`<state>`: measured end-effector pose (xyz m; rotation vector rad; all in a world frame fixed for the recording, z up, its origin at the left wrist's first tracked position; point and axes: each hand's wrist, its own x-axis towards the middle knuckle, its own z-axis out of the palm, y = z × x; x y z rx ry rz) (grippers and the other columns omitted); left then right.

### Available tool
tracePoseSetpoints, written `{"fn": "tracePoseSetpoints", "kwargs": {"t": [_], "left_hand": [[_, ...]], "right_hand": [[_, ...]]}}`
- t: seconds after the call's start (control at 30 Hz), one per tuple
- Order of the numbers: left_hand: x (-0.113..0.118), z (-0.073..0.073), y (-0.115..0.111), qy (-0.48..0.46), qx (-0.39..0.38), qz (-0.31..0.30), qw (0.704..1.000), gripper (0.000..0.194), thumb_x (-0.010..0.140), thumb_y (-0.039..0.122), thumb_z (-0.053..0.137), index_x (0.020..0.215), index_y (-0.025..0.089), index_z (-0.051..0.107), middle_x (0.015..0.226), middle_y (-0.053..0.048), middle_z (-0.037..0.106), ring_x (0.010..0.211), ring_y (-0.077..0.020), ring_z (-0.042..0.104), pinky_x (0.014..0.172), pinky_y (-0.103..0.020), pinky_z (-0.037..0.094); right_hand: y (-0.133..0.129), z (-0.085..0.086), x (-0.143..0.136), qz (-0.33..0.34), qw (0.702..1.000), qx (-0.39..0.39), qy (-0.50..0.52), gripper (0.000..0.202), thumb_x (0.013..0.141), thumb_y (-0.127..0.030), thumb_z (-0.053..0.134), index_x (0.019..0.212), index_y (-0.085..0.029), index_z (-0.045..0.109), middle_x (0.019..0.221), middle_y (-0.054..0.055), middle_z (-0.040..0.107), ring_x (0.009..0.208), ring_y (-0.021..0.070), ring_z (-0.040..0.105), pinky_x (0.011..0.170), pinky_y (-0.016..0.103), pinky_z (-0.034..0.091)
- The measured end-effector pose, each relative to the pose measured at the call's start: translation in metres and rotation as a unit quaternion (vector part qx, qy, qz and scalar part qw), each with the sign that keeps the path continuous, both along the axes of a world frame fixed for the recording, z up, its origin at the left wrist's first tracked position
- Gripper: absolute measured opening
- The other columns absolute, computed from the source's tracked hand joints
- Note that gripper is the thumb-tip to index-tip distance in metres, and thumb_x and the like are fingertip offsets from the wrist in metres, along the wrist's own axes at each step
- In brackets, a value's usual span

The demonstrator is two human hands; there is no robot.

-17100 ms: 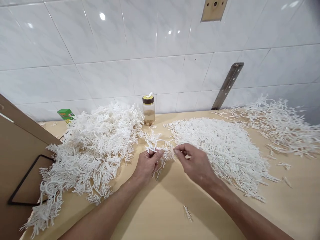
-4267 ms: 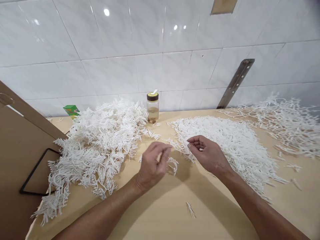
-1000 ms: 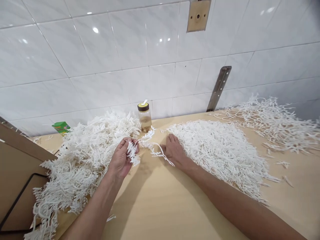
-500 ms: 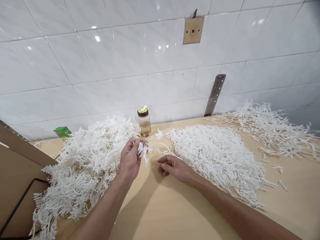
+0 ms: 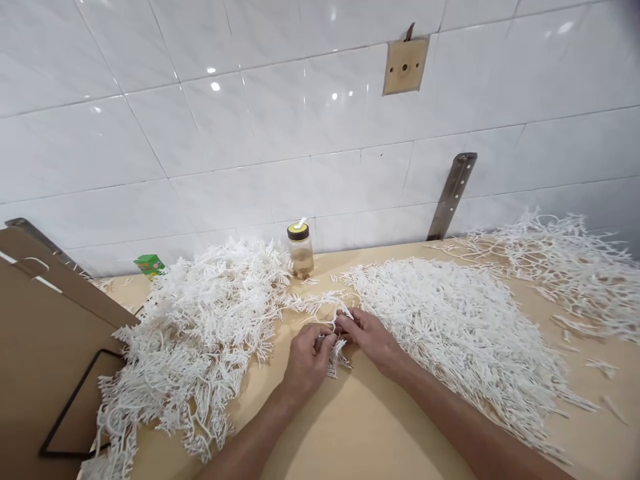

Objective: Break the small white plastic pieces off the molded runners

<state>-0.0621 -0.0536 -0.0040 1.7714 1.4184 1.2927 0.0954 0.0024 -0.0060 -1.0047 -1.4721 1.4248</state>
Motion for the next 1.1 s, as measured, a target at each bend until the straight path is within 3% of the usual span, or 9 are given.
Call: {"fn": "tracePoseSetpoints", "kwargs": {"t": [0.1, 0.2, 0.37, 0.6, 0.77, 0.87, 0.97, 1.1], "left_hand": [[-0.001, 0.001, -0.007, 0.078, 0.054, 0.014, 0.995, 0.017, 0.091, 0.027, 0.055, 0.084, 0.017, 0.067, 0.083, -0.006, 0.066, 0.077, -0.0162, 0.059, 0.069, -0.026, 0.045], [-0.006, 0.003, -0.012, 0.11, 0.035, 0.0, 0.993, 0.018, 0.091, 0.027, 0.055, 0.082, 0.017, 0.066, 0.074, -0.003, 0.064, 0.064, -0.0126, 0.054, 0.062, -0.024, 0.042], [-0.013, 0.005, -0.012, 0.104, -0.003, -0.034, 0.994, 0.023, 0.091, 0.029, 0.055, 0.076, 0.016, 0.065, 0.069, -0.001, 0.063, 0.061, -0.0109, 0.052, 0.059, -0.022, 0.039], [-0.017, 0.006, -0.005, 0.071, -0.045, -0.028, 0.996, 0.028, 0.091, 0.031, 0.054, 0.07, 0.015, 0.062, 0.067, -0.001, 0.058, 0.061, -0.0109, 0.049, 0.058, -0.022, 0.036], [-0.02, 0.002, -0.003, -0.053, -0.116, 0.005, 0.992, 0.034, 0.091, 0.043, 0.054, 0.071, 0.016, 0.058, 0.056, 0.004, 0.043, 0.053, -0.0091, 0.039, 0.051, -0.021, 0.031], [-0.02, 0.0, -0.002, -0.106, -0.131, 0.02, 0.985, 0.035, 0.09, 0.046, 0.055, 0.071, 0.016, 0.055, 0.055, 0.005, 0.042, 0.052, -0.0091, 0.039, 0.05, -0.021, 0.031], [-0.02, 0.001, -0.003, -0.101, -0.136, 0.014, 0.986, 0.035, 0.089, 0.046, 0.055, 0.072, 0.016, 0.056, 0.056, 0.004, 0.045, 0.053, -0.0094, 0.04, 0.051, -0.022, 0.032], [-0.018, 0.005, -0.005, -0.058, -0.12, 0.012, 0.991, 0.034, 0.089, 0.044, 0.056, 0.073, 0.015, 0.059, 0.057, 0.003, 0.046, 0.054, -0.0093, 0.04, 0.052, -0.021, 0.032]], "right_hand": [[0.0, -0.007, -0.002, -0.036, 0.998, -0.001, -0.043, 0.041, 0.085, -0.058, 0.058, 0.076, -0.018, 0.062, 0.069, 0.004, 0.068, 0.066, 0.0182, 0.065, 0.061, 0.029, 0.05], [0.0, -0.006, -0.004, -0.051, 0.998, -0.035, -0.004, 0.038, 0.081, -0.055, 0.063, 0.075, -0.018, 0.063, 0.066, 0.003, 0.066, 0.06, 0.0163, 0.063, 0.057, 0.027, 0.05], [0.003, -0.002, -0.003, -0.037, 0.984, -0.132, 0.115, 0.034, 0.081, -0.05, 0.066, 0.083, -0.017, 0.065, 0.08, 0.007, 0.069, 0.064, 0.0153, 0.064, 0.058, 0.028, 0.055], [0.001, 0.0, 0.0, -0.025, 0.982, -0.135, 0.131, 0.041, 0.084, -0.054, 0.063, 0.088, -0.014, 0.067, 0.079, 0.009, 0.068, 0.066, 0.0168, 0.066, 0.064, 0.031, 0.057], [-0.004, 0.002, 0.004, 0.032, 0.998, -0.04, 0.032, 0.038, 0.086, -0.052, 0.062, 0.09, -0.015, 0.068, 0.083, 0.008, 0.07, 0.078, 0.0199, 0.067, 0.073, 0.033, 0.056], [-0.009, 0.006, 0.006, 0.076, 0.996, 0.03, -0.037, 0.034, 0.089, -0.049, 0.059, 0.095, -0.017, 0.069, 0.082, 0.004, 0.069, 0.073, 0.0165, 0.063, 0.066, 0.027, 0.05], [-0.015, 0.01, 0.004, 0.085, 0.99, 0.072, -0.084, 0.033, 0.09, -0.047, 0.056, 0.094, -0.017, 0.07, 0.067, -0.001, 0.06, 0.056, 0.0109, 0.049, 0.052, 0.023, 0.038], [-0.018, 0.01, 0.0, 0.071, 0.989, 0.088, -0.095, 0.033, 0.089, -0.047, 0.058, 0.088, -0.015, 0.069, 0.066, -0.001, 0.057, 0.055, 0.0098, 0.044, 0.051, 0.023, 0.034]]}}
